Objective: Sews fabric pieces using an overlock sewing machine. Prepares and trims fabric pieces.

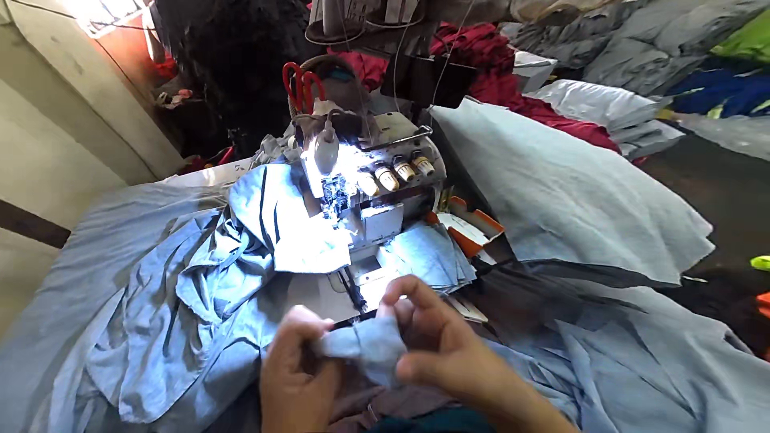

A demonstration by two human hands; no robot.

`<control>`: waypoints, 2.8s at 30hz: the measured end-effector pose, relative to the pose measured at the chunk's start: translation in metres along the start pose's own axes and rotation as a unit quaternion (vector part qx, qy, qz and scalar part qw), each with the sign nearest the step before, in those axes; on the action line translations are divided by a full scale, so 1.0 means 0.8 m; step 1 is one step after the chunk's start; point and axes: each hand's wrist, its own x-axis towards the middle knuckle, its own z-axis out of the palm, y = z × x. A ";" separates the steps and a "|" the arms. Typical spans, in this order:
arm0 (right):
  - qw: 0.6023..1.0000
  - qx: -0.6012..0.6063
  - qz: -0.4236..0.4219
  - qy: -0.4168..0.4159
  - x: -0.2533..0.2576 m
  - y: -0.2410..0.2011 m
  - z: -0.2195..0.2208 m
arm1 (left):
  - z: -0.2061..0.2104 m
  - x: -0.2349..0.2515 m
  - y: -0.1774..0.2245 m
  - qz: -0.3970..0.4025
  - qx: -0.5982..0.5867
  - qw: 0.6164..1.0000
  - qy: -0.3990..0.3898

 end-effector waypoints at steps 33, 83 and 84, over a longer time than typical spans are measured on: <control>0.993 0.101 0.028 -0.046 0.000 0.010 0.010 | -0.013 -0.001 0.000 -0.130 -0.422 0.893 -0.084; 0.878 -0.407 0.131 0.215 0.096 0.080 -0.031 | -0.006 0.182 -0.087 -0.052 0.431 0.897 -0.086; 0.880 -0.399 0.141 0.214 0.091 0.081 -0.031 | -0.005 0.181 -0.091 -0.070 0.432 0.895 -0.085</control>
